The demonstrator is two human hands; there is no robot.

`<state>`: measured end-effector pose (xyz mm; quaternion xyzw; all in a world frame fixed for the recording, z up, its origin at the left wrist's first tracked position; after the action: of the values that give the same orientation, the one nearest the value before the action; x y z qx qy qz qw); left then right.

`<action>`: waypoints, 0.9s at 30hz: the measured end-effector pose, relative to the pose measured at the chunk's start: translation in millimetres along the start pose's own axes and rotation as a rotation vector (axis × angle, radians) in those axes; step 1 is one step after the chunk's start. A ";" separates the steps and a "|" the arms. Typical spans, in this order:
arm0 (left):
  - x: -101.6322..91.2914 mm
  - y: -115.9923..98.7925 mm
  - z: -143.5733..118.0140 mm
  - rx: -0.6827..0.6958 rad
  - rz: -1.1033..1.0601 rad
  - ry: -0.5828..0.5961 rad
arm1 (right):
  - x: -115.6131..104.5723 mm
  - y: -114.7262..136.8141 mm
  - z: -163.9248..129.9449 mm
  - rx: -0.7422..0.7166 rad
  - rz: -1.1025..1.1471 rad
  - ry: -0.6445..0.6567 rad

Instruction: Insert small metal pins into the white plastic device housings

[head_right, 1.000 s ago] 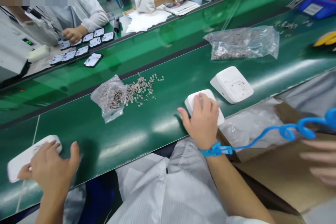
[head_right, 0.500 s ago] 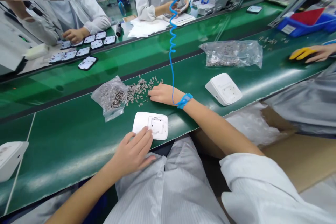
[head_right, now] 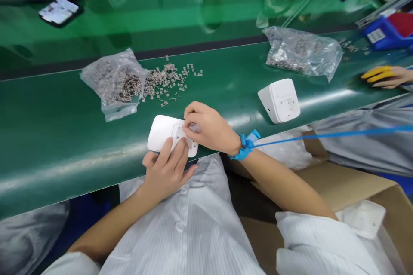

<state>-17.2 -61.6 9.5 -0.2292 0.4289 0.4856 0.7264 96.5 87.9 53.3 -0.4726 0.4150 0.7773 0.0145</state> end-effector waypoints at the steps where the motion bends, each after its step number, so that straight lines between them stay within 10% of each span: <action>1: 0.5 0.5 0.0 -0.002 -0.001 -0.003 | 2.4 3.1 -1.7 0.029 0.006 -0.005; 9: 1.3 -0.1 -1.8 0.020 0.048 0.026 | 17.2 3.7 -2.6 0.120 -0.042 -0.078; 15: 2.7 0.3 -2.7 -0.007 0.028 0.015 | 7.8 -11.5 10.2 0.264 0.016 0.127; 27: 8.2 -10.6 -0.8 -0.120 0.039 0.003 | -4.4 -6.5 15.9 0.059 -0.064 0.199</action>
<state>-6.7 -62.6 1.3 -0.2647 0.4043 0.5241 0.7012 90.2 104.3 55.7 -0.5598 0.4219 0.7131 0.0120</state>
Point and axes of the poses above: each hand's wrist, its own z-axis towards the middle knuckle, its own x-axis out of the palm, y = z × x, the point moved 3 cm from there along z, towards the middle knuckle, and after that the axes turned 7 degrees about x, right-handed, at the moved point
